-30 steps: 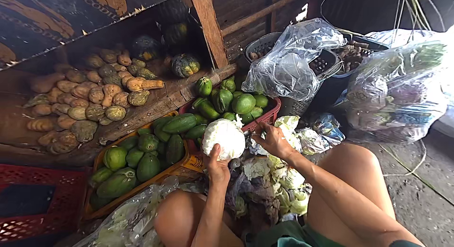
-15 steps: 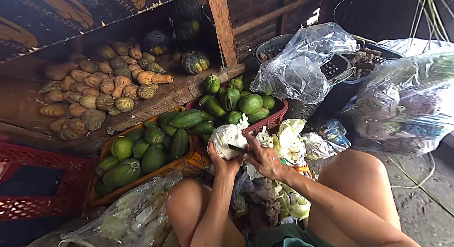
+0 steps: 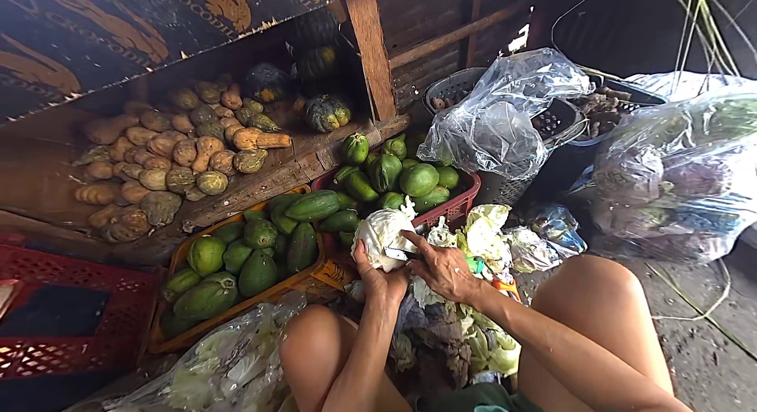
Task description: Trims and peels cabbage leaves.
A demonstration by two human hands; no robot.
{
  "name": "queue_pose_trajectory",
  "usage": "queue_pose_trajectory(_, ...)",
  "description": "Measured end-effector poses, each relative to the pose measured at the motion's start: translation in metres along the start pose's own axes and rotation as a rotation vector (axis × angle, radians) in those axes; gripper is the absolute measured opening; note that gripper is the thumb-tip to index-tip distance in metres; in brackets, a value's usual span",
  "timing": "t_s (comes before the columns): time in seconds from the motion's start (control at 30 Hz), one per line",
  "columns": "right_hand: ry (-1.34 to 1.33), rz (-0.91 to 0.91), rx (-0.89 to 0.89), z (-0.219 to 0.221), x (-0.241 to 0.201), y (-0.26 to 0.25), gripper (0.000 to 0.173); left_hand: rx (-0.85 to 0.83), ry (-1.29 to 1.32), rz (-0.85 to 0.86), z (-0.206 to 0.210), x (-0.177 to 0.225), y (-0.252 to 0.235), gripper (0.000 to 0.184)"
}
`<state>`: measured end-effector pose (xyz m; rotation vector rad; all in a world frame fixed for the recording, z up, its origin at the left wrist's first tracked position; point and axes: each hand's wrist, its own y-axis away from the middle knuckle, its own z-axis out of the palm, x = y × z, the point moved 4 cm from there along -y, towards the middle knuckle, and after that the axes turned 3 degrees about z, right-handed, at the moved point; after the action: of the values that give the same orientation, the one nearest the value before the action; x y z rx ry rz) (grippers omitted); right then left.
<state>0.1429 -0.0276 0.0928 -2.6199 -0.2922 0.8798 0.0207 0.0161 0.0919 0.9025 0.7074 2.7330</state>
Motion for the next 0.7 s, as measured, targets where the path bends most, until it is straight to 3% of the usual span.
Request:
queue_pose_trajectory(0.1,0.1,-0.116,0.125,-0.003,-0.001,0.0,0.049,-0.026,-0.003,-0.014,-0.001,-0.001,0.0,0.057)
queue_pose_trajectory(0.2,0.099,-0.144,0.128,-0.007,-0.002,-0.001,0.049,-0.059,0.018,-0.02,0.001,-0.001,-0.001,0.057)
queue_pose_trajectory(0.33,0.021,-0.125,0.137,-0.009,-0.005,-0.002,0.052,-0.139,0.054,0.026,0.007,-0.001,0.002,0.053)
queue_pose_trajectory(0.57,-0.091,0.007,0.145,-0.007,-0.011,-0.002,0.052,-0.138,0.014,0.131,0.008,-0.002,0.008,0.047)
queue_pose_trajectory(0.7,0.097,-0.244,0.253,-0.005,-0.005,-0.002,0.044,-0.1,-0.01,0.043,0.007,0.001,0.008,0.049)
